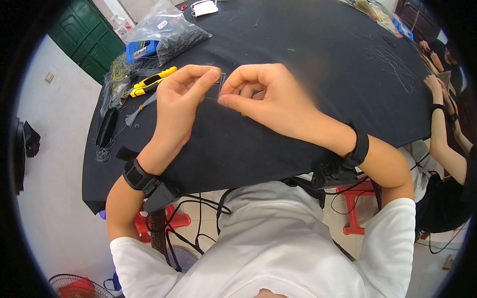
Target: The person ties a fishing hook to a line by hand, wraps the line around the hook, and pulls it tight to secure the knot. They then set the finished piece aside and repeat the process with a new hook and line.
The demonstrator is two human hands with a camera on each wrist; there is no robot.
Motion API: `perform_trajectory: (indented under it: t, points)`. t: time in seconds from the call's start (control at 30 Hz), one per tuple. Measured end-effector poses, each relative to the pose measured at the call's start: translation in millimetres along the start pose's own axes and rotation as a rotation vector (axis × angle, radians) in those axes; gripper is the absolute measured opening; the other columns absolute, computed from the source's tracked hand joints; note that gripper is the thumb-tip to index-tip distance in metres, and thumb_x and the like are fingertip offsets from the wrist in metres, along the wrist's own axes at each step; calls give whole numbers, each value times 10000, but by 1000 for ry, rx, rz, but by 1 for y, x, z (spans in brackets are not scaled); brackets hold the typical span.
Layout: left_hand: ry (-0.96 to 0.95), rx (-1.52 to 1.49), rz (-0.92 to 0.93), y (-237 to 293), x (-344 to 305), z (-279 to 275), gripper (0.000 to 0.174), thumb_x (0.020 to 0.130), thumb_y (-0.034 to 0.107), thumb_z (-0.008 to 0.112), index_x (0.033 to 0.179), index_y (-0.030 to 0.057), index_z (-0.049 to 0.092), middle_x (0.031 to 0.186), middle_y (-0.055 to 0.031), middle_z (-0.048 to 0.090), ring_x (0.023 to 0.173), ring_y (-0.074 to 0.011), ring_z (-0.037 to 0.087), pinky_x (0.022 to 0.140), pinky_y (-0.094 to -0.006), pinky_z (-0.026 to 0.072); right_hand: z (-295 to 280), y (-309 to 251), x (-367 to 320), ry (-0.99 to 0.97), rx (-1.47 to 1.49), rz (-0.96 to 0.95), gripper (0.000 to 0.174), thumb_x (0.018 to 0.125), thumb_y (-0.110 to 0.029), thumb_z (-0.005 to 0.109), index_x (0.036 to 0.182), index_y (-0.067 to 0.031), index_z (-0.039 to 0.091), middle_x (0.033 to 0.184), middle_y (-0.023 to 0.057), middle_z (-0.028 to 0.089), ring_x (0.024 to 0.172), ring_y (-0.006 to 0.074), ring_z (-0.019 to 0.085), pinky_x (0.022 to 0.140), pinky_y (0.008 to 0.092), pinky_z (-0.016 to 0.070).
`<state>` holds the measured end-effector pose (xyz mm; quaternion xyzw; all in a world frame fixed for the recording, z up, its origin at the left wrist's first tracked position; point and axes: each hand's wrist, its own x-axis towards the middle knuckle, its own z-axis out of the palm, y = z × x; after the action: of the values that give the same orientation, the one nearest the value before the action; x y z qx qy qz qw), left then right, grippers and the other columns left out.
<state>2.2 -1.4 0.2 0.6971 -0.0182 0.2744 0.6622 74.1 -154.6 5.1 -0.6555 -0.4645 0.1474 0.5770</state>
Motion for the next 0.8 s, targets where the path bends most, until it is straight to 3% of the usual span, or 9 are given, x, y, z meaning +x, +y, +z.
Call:
perform_trajectory:
  t: [0.17, 0.37, 0.47, 0.57, 0.67, 0.77, 0.8]
  points:
    - [1, 57, 44, -4, 1, -2, 114, 773, 80, 651, 826, -22, 649, 633, 43, 510, 574, -4, 410, 502, -147, 316, -3, -2, -1, -4, -11, 11, 88, 784, -99, 625, 790, -12, 614, 626, -42, 534, 551, -14, 438, 474, 144, 331]
    - [-15, 63, 68, -7, 2, -3, 101, 767, 72, 654, 815, -17, 654, 633, 47, 509, 573, -6, 393, 497, -151, 306, -3, 4, 2, 52, 16, -152, 123, 800, -120, 619, 833, -2, 605, 652, -48, 521, 548, -17, 408, 491, 144, 329]
    - [-16, 126, 110, -7, 2, -3, 84, 764, 69, 658, 801, -6, 659, 618, 55, 499, 553, -3, 375, 479, -153, 289, -8, -5, 0, 13, 80, 8, 161, 811, -140, 612, 876, 5, 591, 656, -49, 517, 557, -15, 417, 494, 144, 322]
    - [-43, 189, 135, -6, 2, -2, 74, 761, 70, 662, 791, 3, 661, 591, 68, 472, 526, 2, 349, 456, -155, 265, -11, -9, 2, 40, 144, -15, 191, 821, -168, 607, 903, 3, 581, 644, -57, 508, 550, -16, 408, 474, 147, 297]
    - [-126, 267, 57, -1, 1, -5, 101, 789, 57, 632, 851, -22, 638, 761, -10, 601, 671, -39, 497, 616, -162, 381, -18, -9, 4, 39, 124, 19, 204, 825, -190, 605, 907, -5, 580, 639, -64, 506, 538, -17, 395, 456, 149, 273]
    - [-126, 274, 53, -1, 0, -4, 95, 789, 53, 630, 846, -22, 640, 751, -8, 601, 676, -36, 499, 613, -160, 379, -18, -8, 4, 44, 148, 32, 202, 826, -205, 603, 897, -17, 584, 632, -68, 499, 524, -16, 381, 449, 149, 265]
    - [-119, 256, 74, -3, 1, -4, 88, 778, 61, 644, 826, -12, 647, 690, 22, 546, 619, -21, 441, 555, -158, 334, -18, -8, 4, 32, 159, 32, 204, 825, -208, 604, 896, -18, 584, 634, -67, 501, 524, -16, 381, 447, 150, 265]
